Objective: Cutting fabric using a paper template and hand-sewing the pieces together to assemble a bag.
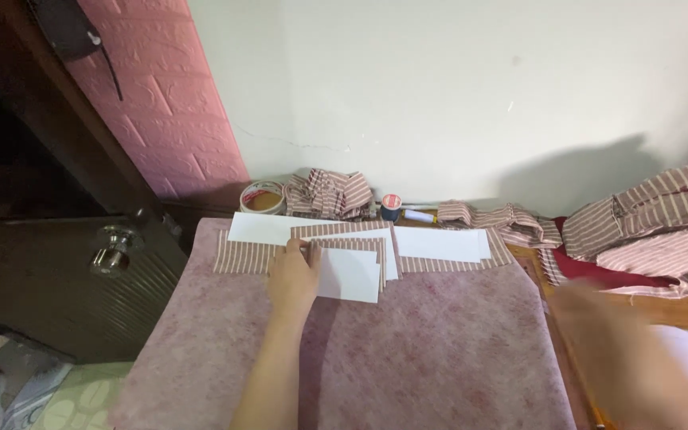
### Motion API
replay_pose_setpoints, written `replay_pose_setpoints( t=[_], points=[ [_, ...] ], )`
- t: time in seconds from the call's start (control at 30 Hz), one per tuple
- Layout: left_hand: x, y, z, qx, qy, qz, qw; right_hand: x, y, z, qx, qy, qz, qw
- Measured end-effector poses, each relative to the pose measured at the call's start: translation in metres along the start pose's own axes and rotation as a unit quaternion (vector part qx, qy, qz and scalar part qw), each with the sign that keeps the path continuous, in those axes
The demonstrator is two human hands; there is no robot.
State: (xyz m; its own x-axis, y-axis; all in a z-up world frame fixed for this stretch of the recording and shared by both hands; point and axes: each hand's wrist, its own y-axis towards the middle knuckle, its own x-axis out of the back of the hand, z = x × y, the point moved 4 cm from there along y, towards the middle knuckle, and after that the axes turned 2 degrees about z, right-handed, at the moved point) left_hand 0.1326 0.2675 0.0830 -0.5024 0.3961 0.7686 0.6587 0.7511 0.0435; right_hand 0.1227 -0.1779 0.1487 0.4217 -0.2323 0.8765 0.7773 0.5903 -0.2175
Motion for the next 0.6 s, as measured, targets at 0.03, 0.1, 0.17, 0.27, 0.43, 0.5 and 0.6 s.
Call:
replay_pose_setpoints(
  t=[0.03, 0.1, 0.17, 0.27, 0.43, 0.5, 0.6],
  points=[
    [0.002, -0.002, -0.003, -0.001, -0.002, 0.000, 1.000, 0.016, 0.032, 0.012, -0.003, 0.002, 0.005, 1.000],
    [0.006, -0.007, -0.003, 0.020, 0.025, 0.034, 0.999, 0.031, 0.092, 0.063, -0.007, 0.006, 0.018, 1.000],
    [0.005, -0.003, -0.007, 0.019, 0.023, 0.035, 0.999, 0.016, 0.125, 0.091, -0.018, -0.051, 0.001, 0.999],
    [0.003, -0.002, -0.006, 0.014, -0.008, 0.037, 0.999, 0.002, 0.173, 0.113, -0.033, -0.104, 0.002, 0.994],
    [-0.003, 0.004, 0.001, -0.020, -0.077, 0.019, 0.997, -0.028, 0.227, 0.115, 0.008, -0.042, -0.013, 0.999],
    [-0.011, 0.010, 0.008, -0.025, -0.041, 0.002, 0.999, -0.045, 0.242, 0.112, 0.029, -0.026, -0.048, 0.998],
    [-0.007, 0.008, 0.004, 0.008, -0.005, 0.030, 1.000, -0.057, 0.246, 0.116, 0.018, -0.090, -0.024, 0.995]
  ],
)
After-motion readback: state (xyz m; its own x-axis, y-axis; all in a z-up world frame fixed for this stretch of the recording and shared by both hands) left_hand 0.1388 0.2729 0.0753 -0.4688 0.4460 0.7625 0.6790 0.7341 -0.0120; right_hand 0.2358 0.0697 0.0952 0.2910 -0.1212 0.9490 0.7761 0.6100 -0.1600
